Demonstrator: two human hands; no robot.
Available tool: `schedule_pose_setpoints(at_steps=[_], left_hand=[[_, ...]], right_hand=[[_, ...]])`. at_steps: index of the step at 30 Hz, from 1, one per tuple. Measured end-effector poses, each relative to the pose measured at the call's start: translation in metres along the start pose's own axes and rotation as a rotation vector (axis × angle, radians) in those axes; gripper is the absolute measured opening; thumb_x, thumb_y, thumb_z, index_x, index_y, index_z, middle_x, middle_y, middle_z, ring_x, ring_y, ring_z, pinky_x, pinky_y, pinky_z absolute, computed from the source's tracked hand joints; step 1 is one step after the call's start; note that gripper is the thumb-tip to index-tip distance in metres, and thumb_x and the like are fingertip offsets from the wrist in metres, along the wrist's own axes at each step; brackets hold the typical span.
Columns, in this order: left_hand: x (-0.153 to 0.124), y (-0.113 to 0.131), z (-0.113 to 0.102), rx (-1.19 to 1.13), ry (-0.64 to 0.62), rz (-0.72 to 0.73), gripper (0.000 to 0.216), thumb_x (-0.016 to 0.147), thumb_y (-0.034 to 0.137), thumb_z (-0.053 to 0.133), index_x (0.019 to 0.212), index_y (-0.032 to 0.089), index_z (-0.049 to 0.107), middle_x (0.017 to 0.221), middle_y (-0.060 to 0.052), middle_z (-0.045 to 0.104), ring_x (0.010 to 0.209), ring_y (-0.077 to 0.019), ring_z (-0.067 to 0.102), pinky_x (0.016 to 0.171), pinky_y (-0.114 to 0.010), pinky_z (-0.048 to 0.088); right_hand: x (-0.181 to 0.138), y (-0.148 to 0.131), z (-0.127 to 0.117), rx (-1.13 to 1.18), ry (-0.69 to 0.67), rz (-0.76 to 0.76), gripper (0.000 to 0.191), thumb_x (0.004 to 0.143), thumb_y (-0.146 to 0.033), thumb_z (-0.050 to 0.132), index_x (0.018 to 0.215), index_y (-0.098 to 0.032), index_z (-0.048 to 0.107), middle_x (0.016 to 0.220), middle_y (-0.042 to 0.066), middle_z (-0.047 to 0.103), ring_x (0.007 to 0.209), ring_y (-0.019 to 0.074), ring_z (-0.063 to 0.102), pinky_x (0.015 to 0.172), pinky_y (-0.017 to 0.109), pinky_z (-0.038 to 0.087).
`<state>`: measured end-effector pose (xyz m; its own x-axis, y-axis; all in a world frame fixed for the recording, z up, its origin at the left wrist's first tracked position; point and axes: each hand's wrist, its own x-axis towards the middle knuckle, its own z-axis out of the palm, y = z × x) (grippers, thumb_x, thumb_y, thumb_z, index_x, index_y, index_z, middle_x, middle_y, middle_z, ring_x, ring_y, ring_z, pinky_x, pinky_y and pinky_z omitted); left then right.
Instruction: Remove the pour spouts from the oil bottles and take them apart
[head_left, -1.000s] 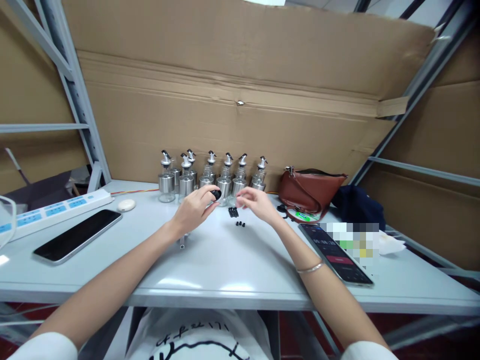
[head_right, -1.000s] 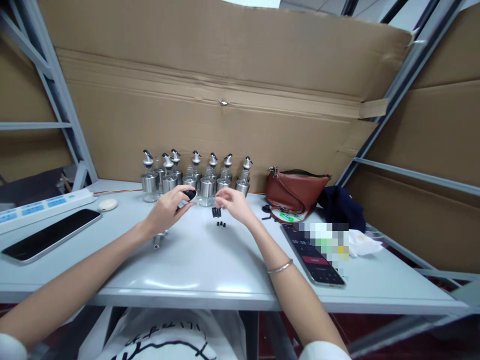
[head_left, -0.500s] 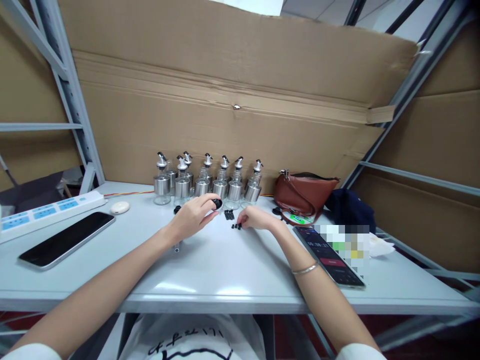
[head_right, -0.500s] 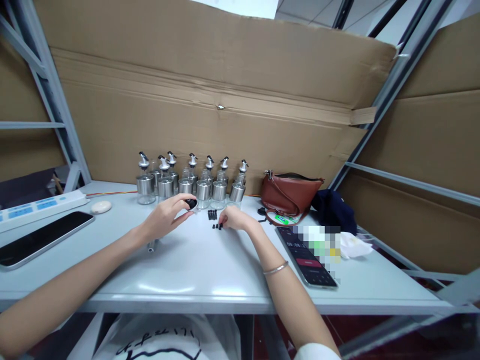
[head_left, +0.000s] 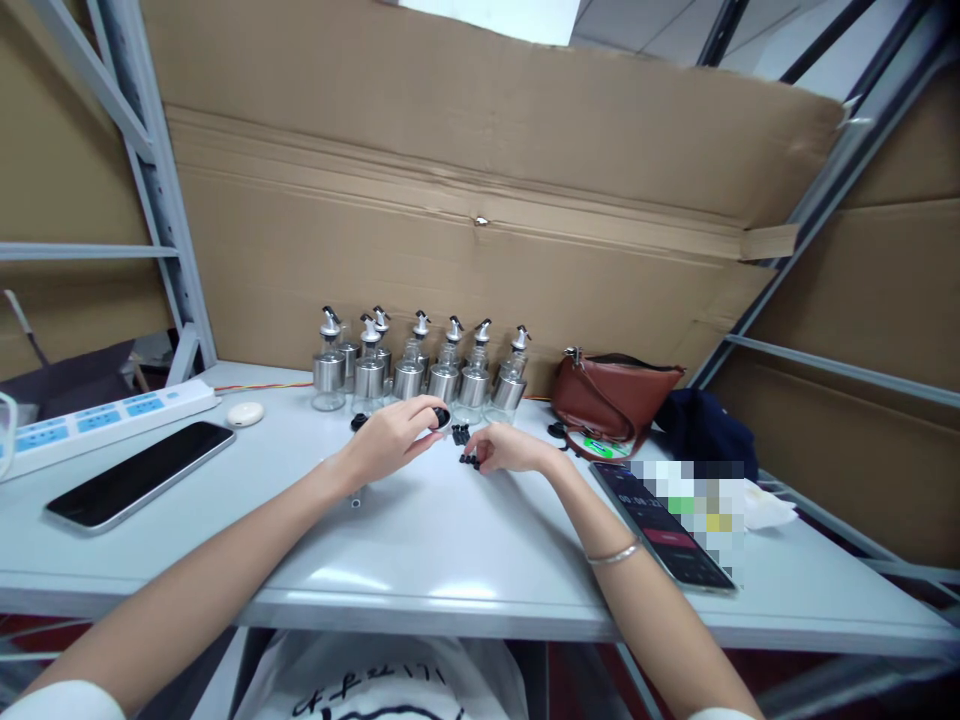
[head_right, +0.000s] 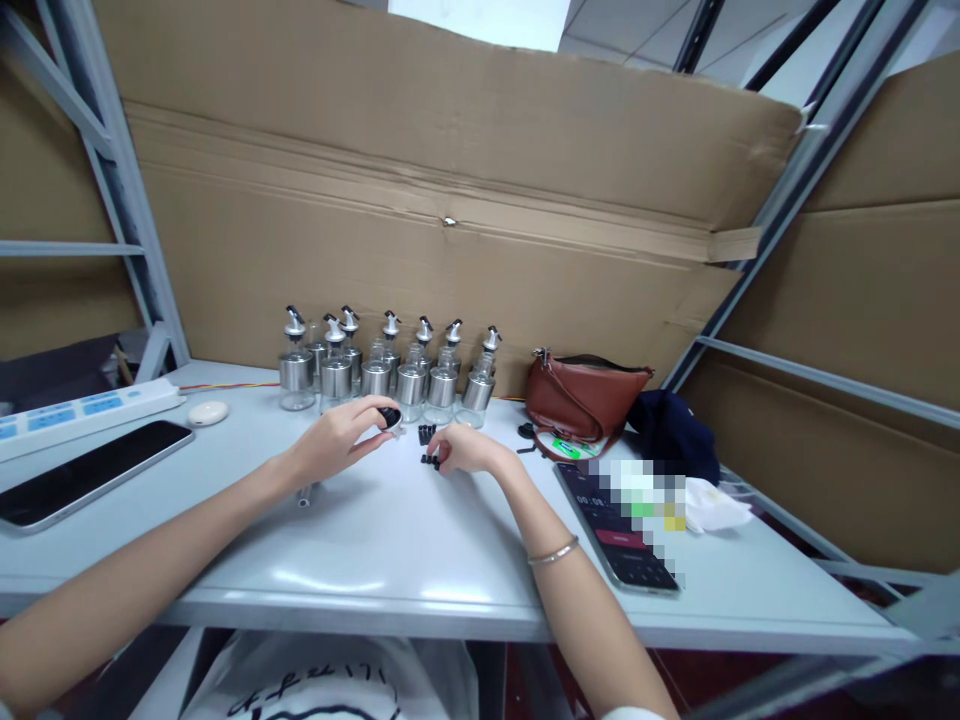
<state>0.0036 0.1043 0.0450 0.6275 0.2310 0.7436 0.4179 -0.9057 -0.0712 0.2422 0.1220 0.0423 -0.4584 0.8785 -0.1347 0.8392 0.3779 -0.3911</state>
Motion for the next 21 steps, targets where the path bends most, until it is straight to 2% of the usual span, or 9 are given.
schedule_pose_setpoints(at_steps=[3,9,16,21], left_hand=[[-0.0006,-0.0009,0.0007,-0.008,0.002,0.003,0.008,0.090,0.020,0.044,0.083,0.017,0.047,0.108,-0.011,0.061,0.095,-0.0176,0.062,0.078,-0.029,0.051],[-0.0006,-0.0006,0.0004,-0.020,-0.040,-0.004,0.012,0.091,0.023,0.042,0.083,0.018,0.047,0.107,-0.009,0.061,0.092,-0.0165,0.062,0.076,-0.028,0.050],[-0.0009,-0.0008,0.0008,-0.025,-0.098,-0.027,0.012,0.091,0.024,0.043,0.082,0.017,0.047,0.107,-0.008,0.061,0.088,-0.0163,0.063,0.071,-0.026,0.049],[-0.0025,-0.0029,0.0024,-0.033,-0.116,-0.030,0.011,0.091,0.024,0.044,0.082,0.017,0.046,0.107,-0.008,0.061,0.088,-0.0163,0.063,0.071,-0.026,0.049]], right_hand=[[-0.0018,-0.0041,0.0000,-0.009,0.023,-0.071,0.043,0.059,-0.007,0.067,0.101,-0.016,0.068,0.083,0.002,0.068,0.070,0.0143,0.060,0.066,0.023,0.045],[0.0000,-0.0063,0.0015,0.055,0.001,-0.161,0.039,0.062,-0.003,0.062,0.096,-0.019,0.071,0.090,0.003,0.066,0.070,0.0126,0.060,0.071,0.025,0.046],[0.0042,-0.0032,0.0031,0.031,0.038,-0.169,0.020,0.063,-0.012,0.067,0.081,-0.017,0.073,0.076,0.002,0.067,0.069,0.0139,0.058,0.068,0.024,0.044],[0.0045,-0.0029,0.0042,0.016,0.048,-0.149,0.018,0.062,-0.013,0.067,0.079,-0.017,0.072,0.070,0.000,0.066,0.066,0.0130,0.057,0.064,0.022,0.042]])
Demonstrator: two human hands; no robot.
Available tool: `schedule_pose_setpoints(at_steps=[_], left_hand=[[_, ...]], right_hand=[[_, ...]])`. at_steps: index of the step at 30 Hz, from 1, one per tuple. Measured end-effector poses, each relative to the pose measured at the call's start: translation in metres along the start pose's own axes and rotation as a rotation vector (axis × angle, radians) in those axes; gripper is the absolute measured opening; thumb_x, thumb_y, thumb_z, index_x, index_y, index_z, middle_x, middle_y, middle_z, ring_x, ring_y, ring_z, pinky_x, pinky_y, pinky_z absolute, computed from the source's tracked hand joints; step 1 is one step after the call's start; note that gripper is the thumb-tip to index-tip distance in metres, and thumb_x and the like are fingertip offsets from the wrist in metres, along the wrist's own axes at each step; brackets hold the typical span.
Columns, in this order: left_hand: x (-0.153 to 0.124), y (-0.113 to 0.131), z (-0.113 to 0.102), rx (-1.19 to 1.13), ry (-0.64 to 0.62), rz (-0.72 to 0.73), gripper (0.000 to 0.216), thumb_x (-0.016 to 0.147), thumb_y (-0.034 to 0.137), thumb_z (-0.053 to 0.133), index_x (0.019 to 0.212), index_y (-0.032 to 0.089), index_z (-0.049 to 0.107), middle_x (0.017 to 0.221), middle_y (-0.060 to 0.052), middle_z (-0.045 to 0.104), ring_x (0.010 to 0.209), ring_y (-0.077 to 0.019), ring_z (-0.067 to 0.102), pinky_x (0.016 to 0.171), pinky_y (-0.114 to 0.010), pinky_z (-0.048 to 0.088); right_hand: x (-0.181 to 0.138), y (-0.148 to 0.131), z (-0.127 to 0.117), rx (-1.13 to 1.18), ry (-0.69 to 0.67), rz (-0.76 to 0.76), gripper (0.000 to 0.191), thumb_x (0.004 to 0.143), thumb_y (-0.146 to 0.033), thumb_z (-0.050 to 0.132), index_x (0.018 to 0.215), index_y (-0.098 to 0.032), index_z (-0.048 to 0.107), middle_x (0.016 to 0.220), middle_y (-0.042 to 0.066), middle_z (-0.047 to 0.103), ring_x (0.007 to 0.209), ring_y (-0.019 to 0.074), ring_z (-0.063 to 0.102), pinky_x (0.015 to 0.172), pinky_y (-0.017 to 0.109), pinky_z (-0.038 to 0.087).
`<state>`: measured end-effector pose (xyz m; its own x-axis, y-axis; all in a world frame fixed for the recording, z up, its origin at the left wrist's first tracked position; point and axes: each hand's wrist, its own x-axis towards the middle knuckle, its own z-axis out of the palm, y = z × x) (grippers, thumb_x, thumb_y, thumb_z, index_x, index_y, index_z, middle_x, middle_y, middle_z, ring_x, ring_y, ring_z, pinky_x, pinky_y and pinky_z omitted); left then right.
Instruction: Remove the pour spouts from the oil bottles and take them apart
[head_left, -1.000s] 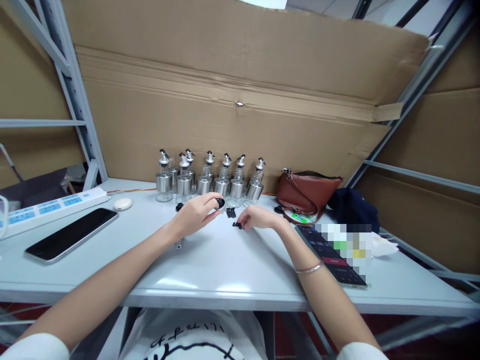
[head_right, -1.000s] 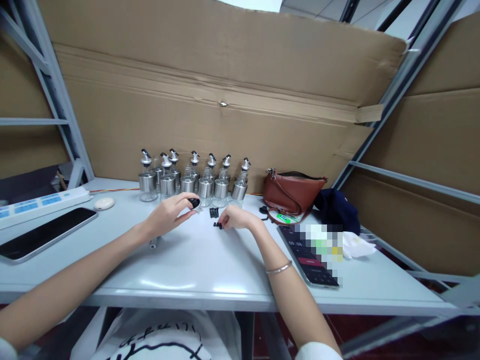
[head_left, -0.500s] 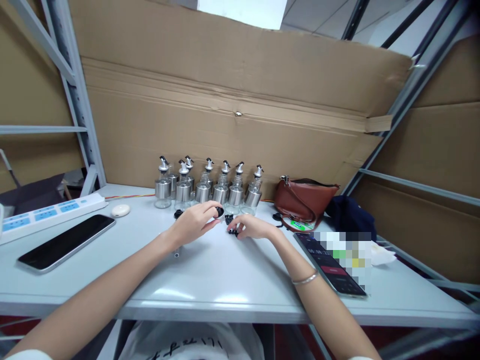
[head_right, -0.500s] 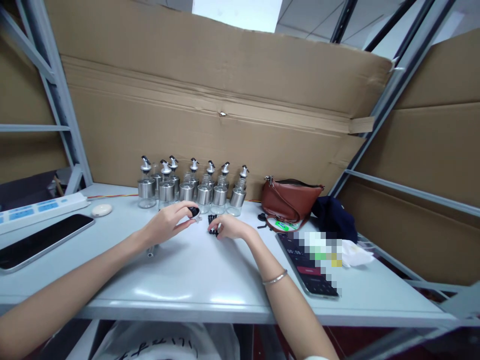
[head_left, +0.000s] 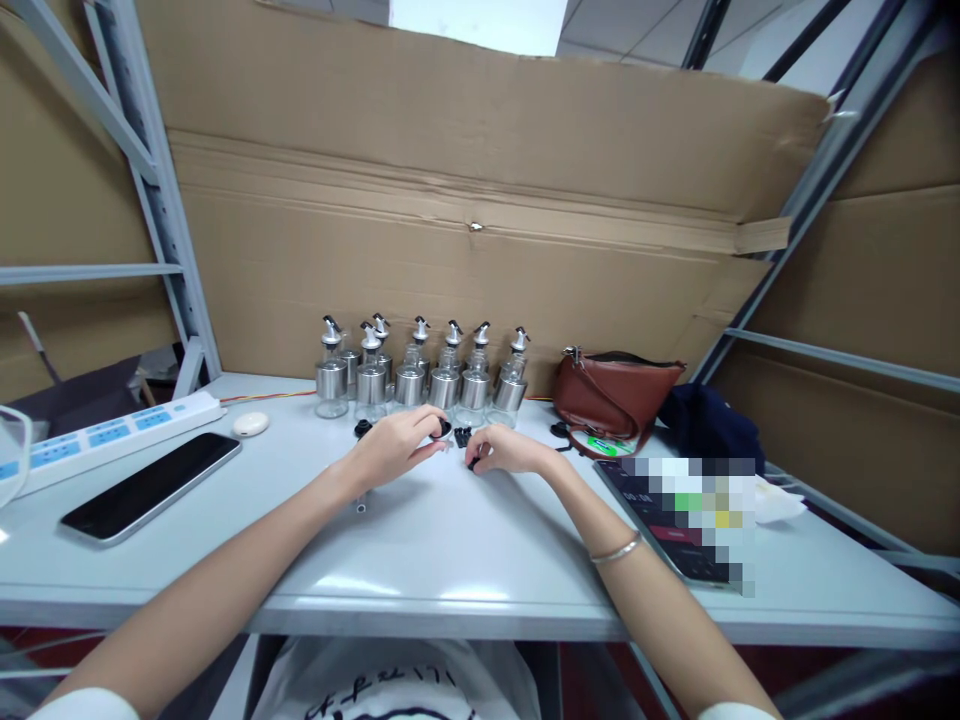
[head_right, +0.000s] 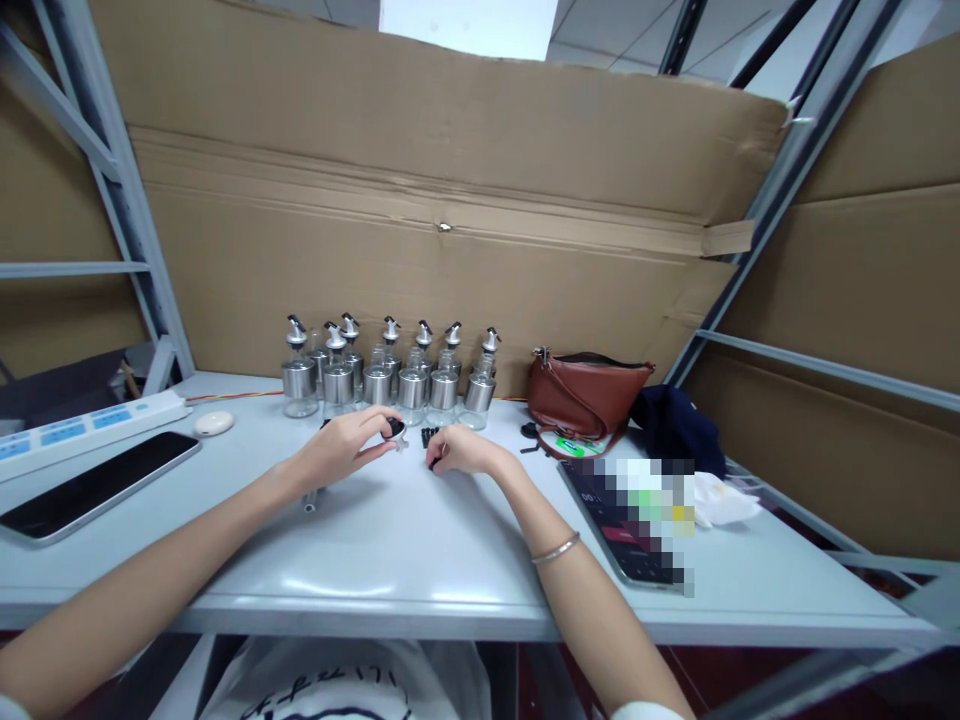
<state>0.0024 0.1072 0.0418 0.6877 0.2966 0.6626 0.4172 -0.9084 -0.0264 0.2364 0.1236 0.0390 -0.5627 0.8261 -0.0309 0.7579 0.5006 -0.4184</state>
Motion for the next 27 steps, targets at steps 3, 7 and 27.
schedule_pose_setpoints(at_steps=[3,7,27], left_hand=[[-0.001,0.000,0.002,0.005,-0.017,-0.004,0.012,0.091,0.025,0.044,0.083,0.017,0.047,0.107,-0.008,0.061,0.088,-0.0166,0.063,0.071,-0.026,0.048],[-0.002,0.001,0.005,0.014,-0.060,-0.004,0.013,0.091,0.027,0.043,0.085,0.018,0.049,0.106,-0.008,0.062,0.086,-0.0170,0.064,0.068,-0.026,0.048],[-0.001,0.002,0.004,0.023,-0.110,-0.037,0.011,0.091,0.027,0.044,0.085,0.018,0.048,0.098,-0.007,0.063,0.082,-0.0181,0.062,0.069,-0.028,0.046]], right_hand=[[-0.001,-0.002,0.000,-0.011,0.000,0.015,0.020,0.061,-0.012,0.068,0.079,-0.016,0.071,0.070,0.000,0.065,0.067,0.0131,0.056,0.064,0.023,0.042],[-0.003,-0.005,-0.002,0.012,-0.002,0.049,0.022,0.059,-0.013,0.069,0.081,-0.017,0.069,0.074,0.000,0.066,0.071,0.0148,0.059,0.065,0.023,0.043],[-0.004,-0.006,-0.002,-0.056,-0.027,0.059,0.035,0.059,-0.014,0.069,0.094,-0.015,0.067,0.084,0.004,0.067,0.075,0.0176,0.059,0.069,0.026,0.046]])
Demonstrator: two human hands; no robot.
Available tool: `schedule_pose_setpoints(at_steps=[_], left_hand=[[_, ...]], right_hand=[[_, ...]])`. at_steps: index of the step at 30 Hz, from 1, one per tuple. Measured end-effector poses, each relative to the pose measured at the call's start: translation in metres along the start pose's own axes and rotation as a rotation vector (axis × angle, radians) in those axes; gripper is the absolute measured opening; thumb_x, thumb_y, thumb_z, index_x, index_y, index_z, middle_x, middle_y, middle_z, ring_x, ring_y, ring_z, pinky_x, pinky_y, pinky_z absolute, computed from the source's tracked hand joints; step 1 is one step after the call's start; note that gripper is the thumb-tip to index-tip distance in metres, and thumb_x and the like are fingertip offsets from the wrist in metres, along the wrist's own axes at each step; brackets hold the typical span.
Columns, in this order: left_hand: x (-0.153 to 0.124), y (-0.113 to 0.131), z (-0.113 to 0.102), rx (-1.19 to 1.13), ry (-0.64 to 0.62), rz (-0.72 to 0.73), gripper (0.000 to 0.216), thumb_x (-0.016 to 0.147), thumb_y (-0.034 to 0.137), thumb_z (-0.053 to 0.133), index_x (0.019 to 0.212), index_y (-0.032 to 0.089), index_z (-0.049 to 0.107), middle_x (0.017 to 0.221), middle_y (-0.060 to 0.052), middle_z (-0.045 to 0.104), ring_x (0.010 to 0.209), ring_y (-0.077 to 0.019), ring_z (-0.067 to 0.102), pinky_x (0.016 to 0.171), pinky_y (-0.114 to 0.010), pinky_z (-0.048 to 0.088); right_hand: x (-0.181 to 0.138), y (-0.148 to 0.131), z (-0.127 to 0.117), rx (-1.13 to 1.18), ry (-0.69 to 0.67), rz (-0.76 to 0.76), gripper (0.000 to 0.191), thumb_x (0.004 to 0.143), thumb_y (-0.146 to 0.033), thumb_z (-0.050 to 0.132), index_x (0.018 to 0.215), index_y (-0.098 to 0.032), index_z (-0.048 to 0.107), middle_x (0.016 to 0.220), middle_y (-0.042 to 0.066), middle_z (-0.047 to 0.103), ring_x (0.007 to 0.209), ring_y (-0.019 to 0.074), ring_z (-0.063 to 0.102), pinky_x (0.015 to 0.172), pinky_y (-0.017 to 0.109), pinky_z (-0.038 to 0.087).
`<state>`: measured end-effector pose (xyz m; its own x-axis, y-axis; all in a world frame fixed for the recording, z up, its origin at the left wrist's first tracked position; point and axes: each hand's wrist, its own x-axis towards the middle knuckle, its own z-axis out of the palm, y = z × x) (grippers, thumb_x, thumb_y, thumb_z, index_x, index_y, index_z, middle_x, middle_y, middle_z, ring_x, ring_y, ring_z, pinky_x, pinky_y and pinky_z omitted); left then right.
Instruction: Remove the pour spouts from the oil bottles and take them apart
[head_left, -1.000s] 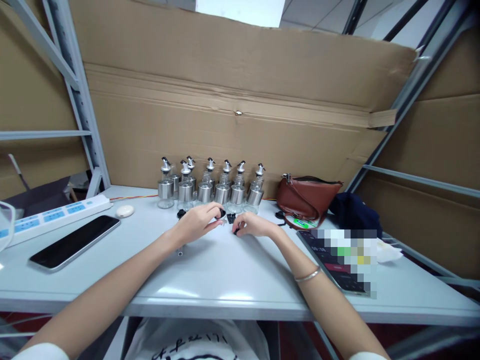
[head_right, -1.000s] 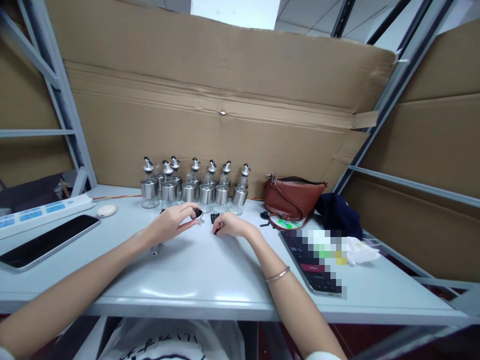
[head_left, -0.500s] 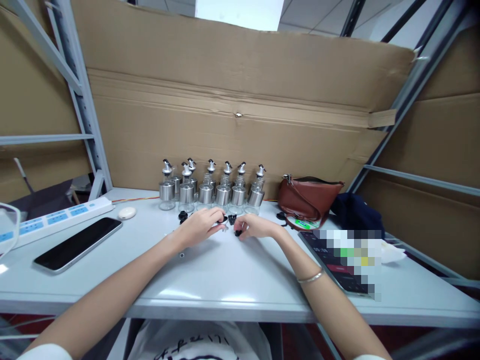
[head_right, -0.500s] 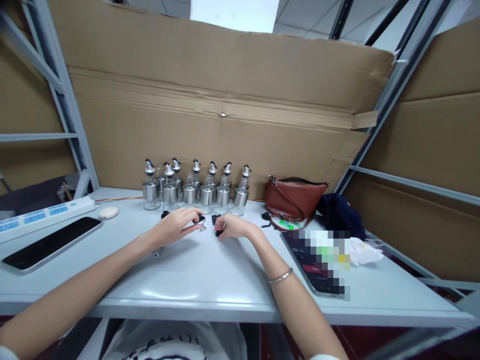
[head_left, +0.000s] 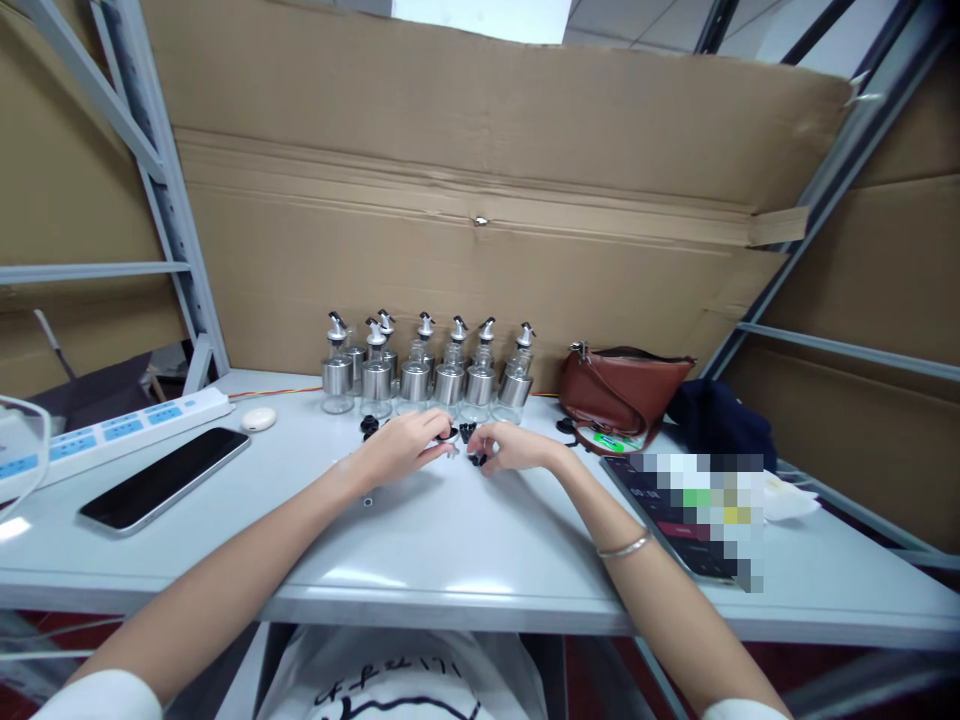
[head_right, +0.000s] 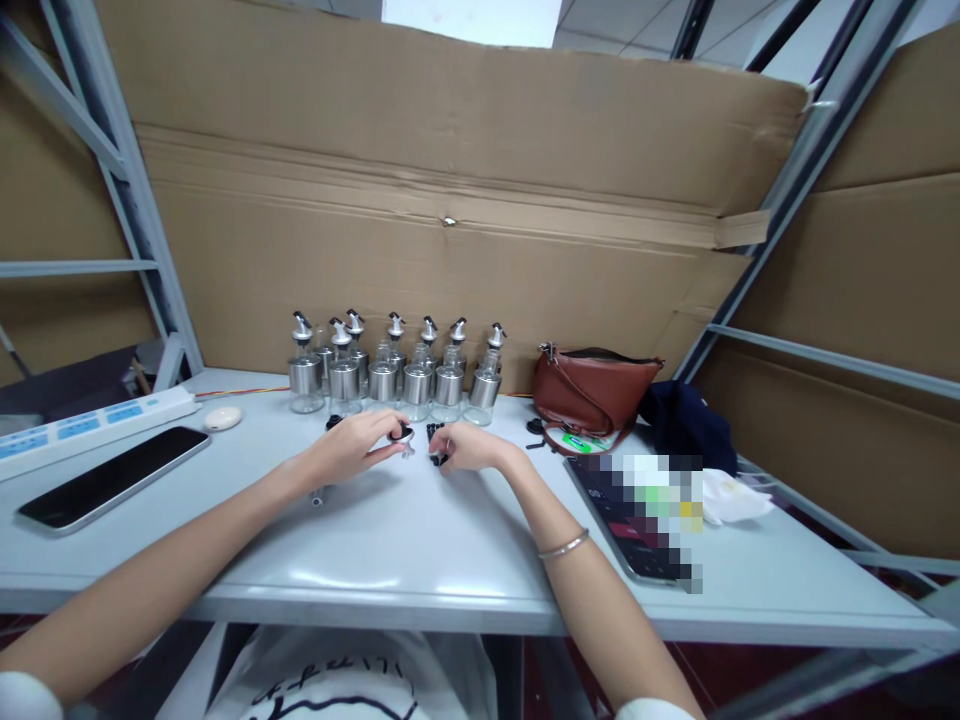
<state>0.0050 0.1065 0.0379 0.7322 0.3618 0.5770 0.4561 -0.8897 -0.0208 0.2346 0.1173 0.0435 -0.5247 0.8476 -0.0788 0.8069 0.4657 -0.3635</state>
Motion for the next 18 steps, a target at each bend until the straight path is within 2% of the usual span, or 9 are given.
schedule_pose_setpoints(at_steps=[4,6,8,13,18], left_hand=[[0.000,0.001,0.000,-0.010,-0.001,0.005,0.011,0.091,0.027,0.045,0.085,0.018,0.048,0.098,-0.006,0.062,0.080,-0.0176,0.062,0.068,-0.028,0.045],[0.000,0.001,0.000,-0.020,-0.012,0.001,0.011,0.091,0.027,0.045,0.085,0.018,0.047,0.099,-0.006,0.062,0.081,-0.0177,0.062,0.069,-0.028,0.044],[0.000,0.002,-0.001,-0.030,-0.029,-0.008,0.010,0.091,0.027,0.045,0.085,0.018,0.047,0.100,-0.005,0.062,0.081,-0.0176,0.061,0.070,-0.027,0.044],[0.001,0.001,-0.003,-0.050,-0.054,-0.022,0.011,0.091,0.028,0.045,0.085,0.018,0.046,0.104,-0.006,0.061,0.082,-0.0173,0.061,0.070,-0.026,0.043],[0.002,0.000,-0.003,-0.046,-0.045,-0.023,0.014,0.092,0.029,0.043,0.085,0.018,0.046,0.103,-0.006,0.061,0.083,-0.0170,0.060,0.070,-0.026,0.042]], right_hand=[[0.002,-0.001,0.002,0.012,0.106,-0.091,0.020,0.072,-0.013,0.056,0.088,-0.016,0.068,0.087,0.006,0.067,0.078,0.0162,0.059,0.072,0.025,0.045],[0.004,-0.003,0.004,0.035,0.196,-0.103,0.023,0.078,-0.011,0.047,0.085,-0.016,0.069,0.088,0.007,0.067,0.078,0.0157,0.060,0.073,0.025,0.045],[0.006,-0.003,0.005,0.041,0.238,-0.120,0.024,0.080,-0.010,0.046,0.083,-0.015,0.069,0.086,0.007,0.067,0.077,0.0160,0.060,0.073,0.026,0.044],[0.009,0.002,0.008,0.078,0.161,-0.228,0.027,0.077,-0.007,0.045,0.079,-0.017,0.071,0.083,0.005,0.067,0.073,0.0142,0.059,0.072,0.025,0.045],[0.010,0.008,0.008,0.058,0.100,-0.122,0.038,0.066,0.002,0.040,0.077,-0.015,0.072,0.082,0.004,0.069,0.074,0.0134,0.061,0.073,0.022,0.046]])
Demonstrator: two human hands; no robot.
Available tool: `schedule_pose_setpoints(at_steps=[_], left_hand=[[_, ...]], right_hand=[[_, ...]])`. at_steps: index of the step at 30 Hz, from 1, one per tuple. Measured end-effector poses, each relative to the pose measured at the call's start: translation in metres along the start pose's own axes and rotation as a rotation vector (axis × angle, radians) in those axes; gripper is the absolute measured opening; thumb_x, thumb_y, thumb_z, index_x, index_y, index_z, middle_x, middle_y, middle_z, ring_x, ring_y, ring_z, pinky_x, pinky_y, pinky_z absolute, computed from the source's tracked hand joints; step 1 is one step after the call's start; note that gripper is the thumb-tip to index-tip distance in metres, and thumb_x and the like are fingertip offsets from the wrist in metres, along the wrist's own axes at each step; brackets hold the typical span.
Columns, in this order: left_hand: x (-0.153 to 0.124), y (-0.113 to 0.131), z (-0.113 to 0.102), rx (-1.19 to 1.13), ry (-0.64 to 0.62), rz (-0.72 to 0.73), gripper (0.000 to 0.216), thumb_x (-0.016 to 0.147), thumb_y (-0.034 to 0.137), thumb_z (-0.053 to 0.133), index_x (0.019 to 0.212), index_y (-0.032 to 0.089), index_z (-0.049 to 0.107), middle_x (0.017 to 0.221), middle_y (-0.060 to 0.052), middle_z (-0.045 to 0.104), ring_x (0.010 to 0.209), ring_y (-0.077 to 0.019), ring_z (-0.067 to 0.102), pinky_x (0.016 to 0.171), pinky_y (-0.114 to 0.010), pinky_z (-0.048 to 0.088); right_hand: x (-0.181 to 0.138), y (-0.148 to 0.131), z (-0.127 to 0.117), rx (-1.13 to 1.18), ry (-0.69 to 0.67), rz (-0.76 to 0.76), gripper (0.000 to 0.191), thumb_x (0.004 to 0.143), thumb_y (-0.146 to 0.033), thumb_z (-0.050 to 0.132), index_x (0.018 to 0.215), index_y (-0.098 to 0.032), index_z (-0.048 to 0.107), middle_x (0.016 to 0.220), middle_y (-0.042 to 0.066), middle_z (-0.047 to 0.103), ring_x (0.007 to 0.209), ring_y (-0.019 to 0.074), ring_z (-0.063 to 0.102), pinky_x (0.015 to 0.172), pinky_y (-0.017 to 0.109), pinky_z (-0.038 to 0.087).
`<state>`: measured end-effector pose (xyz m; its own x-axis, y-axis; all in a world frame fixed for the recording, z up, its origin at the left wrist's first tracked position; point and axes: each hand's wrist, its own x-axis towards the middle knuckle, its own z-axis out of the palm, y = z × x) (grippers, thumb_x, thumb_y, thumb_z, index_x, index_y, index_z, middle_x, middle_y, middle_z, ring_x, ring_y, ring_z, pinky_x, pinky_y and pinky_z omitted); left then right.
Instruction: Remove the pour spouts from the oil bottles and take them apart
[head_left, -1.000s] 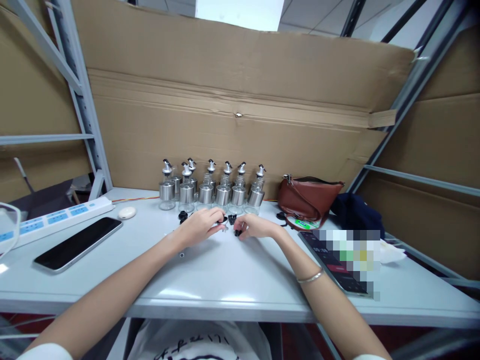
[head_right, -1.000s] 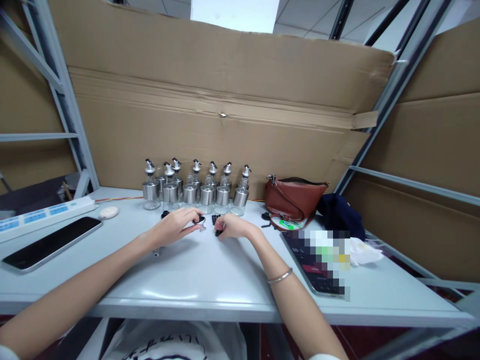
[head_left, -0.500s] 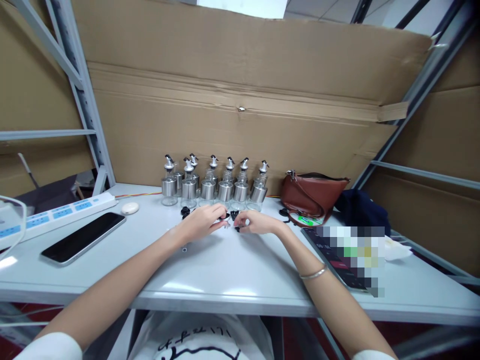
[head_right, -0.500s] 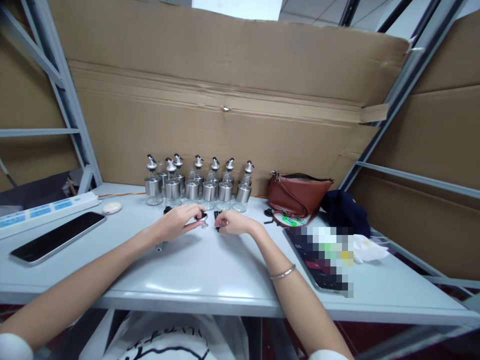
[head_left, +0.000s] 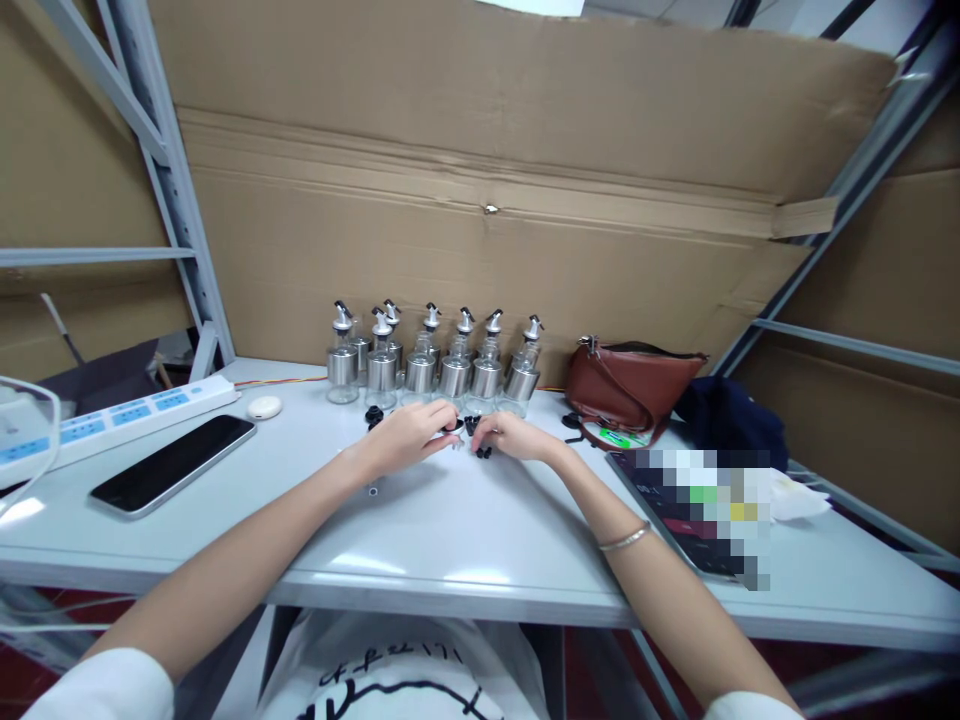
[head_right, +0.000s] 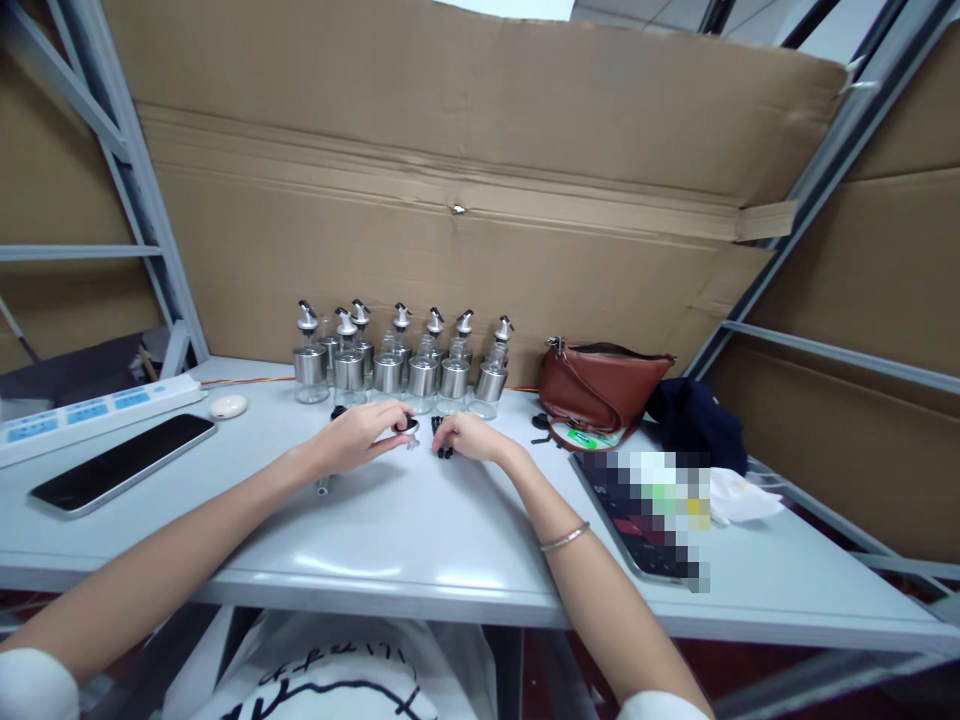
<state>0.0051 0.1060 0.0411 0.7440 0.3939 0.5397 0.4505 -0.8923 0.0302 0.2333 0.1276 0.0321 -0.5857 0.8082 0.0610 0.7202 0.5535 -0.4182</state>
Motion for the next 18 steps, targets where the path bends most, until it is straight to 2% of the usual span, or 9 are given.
schedule_pose_setpoints(at_steps=[3,7,14,18], left_hand=[[0.000,0.001,0.000,0.006,0.004,0.001,0.014,0.092,0.030,0.042,0.085,0.018,0.046,0.101,-0.005,0.061,0.079,-0.0157,0.060,0.069,-0.026,0.042],[0.000,0.001,0.000,0.014,0.003,0.000,0.013,0.091,0.029,0.045,0.084,0.018,0.046,0.101,-0.004,0.061,0.078,-0.0158,0.059,0.069,-0.026,0.041],[0.000,0.000,0.001,0.004,-0.002,-0.002,0.014,0.092,0.029,0.044,0.085,0.018,0.047,0.101,-0.005,0.061,0.080,-0.0162,0.060,0.068,-0.026,0.042],[0.000,0.000,0.001,-0.001,-0.016,-0.011,0.014,0.092,0.029,0.043,0.085,0.018,0.046,0.101,-0.005,0.061,0.082,-0.0169,0.060,0.069,-0.027,0.042]], right_hand=[[-0.001,0.003,-0.002,-0.057,0.014,0.068,0.041,0.064,0.003,0.039,0.077,-0.016,0.073,0.083,0.003,0.071,0.075,0.0135,0.063,0.073,0.021,0.046],[-0.003,0.007,-0.006,-0.137,0.042,0.117,0.034,0.069,-0.002,0.044,0.078,-0.017,0.073,0.079,0.002,0.072,0.072,0.0135,0.062,0.070,0.021,0.046],[-0.003,0.011,-0.008,-0.116,0.061,0.157,0.023,0.070,-0.008,0.056,0.086,-0.015,0.072,0.075,0.004,0.071,0.069,0.0151,0.062,0.067,0.023,0.044],[-0.002,0.013,-0.006,-0.087,0.046,0.172,0.017,0.069,-0.009,0.059,0.079,-0.015,0.072,0.074,0.004,0.071,0.068,0.0151,0.062,0.065,0.023,0.045]])
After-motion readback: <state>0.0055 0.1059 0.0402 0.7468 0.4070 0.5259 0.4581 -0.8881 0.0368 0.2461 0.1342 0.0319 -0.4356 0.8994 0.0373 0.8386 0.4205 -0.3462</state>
